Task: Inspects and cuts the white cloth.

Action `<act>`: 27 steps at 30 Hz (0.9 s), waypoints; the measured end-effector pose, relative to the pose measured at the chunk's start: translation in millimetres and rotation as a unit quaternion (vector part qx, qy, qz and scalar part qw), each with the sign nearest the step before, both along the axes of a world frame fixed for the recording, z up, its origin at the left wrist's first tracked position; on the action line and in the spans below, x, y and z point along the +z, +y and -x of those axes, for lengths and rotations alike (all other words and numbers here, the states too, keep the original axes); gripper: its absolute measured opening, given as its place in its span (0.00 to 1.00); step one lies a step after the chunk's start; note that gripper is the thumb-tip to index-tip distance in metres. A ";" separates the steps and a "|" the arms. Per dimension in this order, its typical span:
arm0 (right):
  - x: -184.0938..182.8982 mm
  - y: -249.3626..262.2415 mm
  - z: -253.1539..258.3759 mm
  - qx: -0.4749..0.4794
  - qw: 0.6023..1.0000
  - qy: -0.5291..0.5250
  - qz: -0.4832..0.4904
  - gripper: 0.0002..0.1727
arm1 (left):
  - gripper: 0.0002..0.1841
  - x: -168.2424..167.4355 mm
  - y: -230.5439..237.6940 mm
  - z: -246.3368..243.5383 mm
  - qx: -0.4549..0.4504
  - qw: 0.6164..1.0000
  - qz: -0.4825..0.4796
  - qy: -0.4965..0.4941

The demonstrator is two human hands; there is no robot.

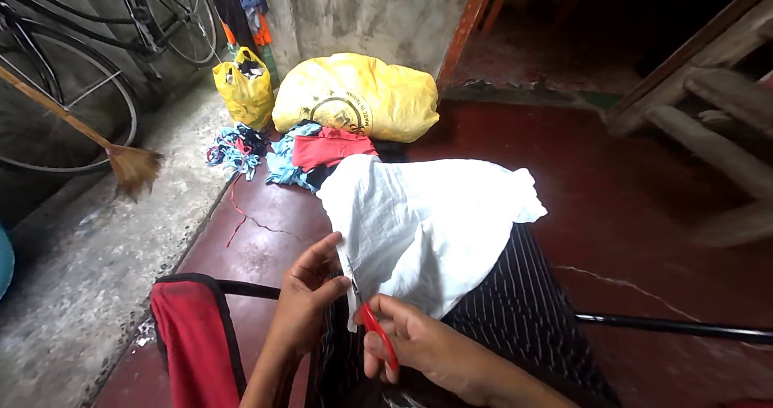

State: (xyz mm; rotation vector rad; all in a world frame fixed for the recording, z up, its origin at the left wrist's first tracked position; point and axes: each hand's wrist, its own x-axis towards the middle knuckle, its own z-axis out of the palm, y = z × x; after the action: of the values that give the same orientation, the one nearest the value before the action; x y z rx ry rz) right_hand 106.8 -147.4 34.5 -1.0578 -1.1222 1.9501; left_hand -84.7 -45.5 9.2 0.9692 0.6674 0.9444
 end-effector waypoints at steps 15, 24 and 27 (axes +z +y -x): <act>2.0 4.9 -1.9 0.012 0.998 -0.050 -0.026 0.24 | 0.38 1.4 0.4 2.8 -0.025 0.999 -0.018 -0.007; -1.7 0.6 1.1 -0.033 0.997 -0.060 -0.046 0.22 | 0.41 -0.5 -3.7 -2.7 -0.025 0.999 -0.030 -0.013; 2.2 0.6 -0.6 -0.027 0.997 -0.064 -0.030 0.19 | 0.41 -0.9 -3.0 -2.5 -0.022 0.999 -0.037 -0.016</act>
State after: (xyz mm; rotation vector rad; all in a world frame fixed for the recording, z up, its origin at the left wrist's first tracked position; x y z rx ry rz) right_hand 107.4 -146.8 36.7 -1.1833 -1.2009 1.8179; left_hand -82.3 -48.4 8.4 1.0291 0.5858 0.9496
